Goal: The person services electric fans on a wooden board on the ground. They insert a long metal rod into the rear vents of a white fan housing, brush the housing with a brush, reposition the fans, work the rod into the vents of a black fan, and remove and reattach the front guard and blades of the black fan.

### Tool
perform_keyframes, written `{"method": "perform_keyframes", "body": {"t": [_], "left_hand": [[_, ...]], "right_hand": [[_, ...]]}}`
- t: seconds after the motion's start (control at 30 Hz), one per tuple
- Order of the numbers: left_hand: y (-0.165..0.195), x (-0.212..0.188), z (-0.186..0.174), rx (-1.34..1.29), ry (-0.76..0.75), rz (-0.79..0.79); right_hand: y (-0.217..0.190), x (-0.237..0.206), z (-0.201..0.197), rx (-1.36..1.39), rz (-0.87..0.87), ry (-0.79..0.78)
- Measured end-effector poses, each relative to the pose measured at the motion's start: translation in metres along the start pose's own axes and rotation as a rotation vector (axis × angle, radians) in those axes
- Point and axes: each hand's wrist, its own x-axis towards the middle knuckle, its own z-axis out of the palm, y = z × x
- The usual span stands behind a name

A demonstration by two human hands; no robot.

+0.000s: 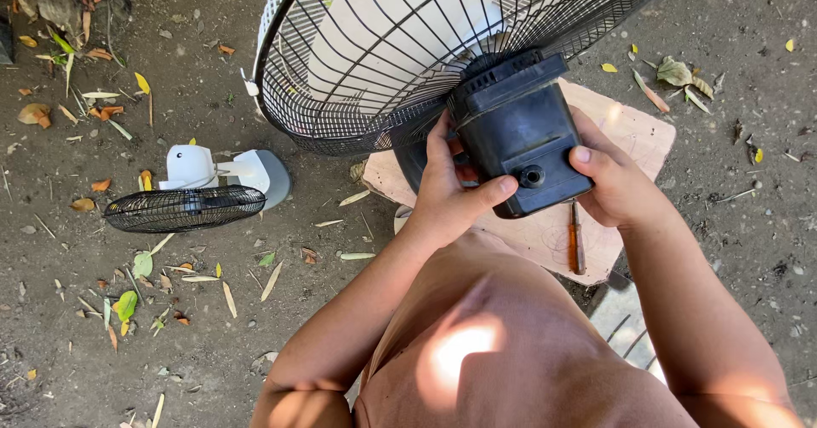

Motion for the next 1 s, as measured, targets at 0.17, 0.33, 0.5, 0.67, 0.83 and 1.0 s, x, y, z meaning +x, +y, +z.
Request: {"method": "perform_keyframes", "body": {"t": [0.17,0.33,0.5,0.67,0.83,1.0], "left_hand": [[-0.009,-0.001,-0.005,-0.007,0.013,0.035],[-0.048,-0.012,-0.037,0.071,0.03,0.036],[-0.068,-0.029,-0.119,0.272,0.501,0.163],[-0.014,-0.025,-0.212,0.572,0.52,0.59],[0.035,0.037,-0.231,0.322,-0.03,0.567],[0.043,0.046,-0.216,0.147,-0.082,0.438]], "right_hand": [[0.01,0.001,0.004,0.021,-0.044,0.035],[0.038,0.004,-0.018,0.044,-0.088,0.043],[0.079,0.002,-0.061,0.072,-0.031,0.239],[0.132,-0.016,-0.046,-0.478,-0.024,0.521],[0.145,0.007,0.025,-0.759,-0.272,0.387],[0.135,0.073,0.077,-0.874,-0.348,0.607]]}}
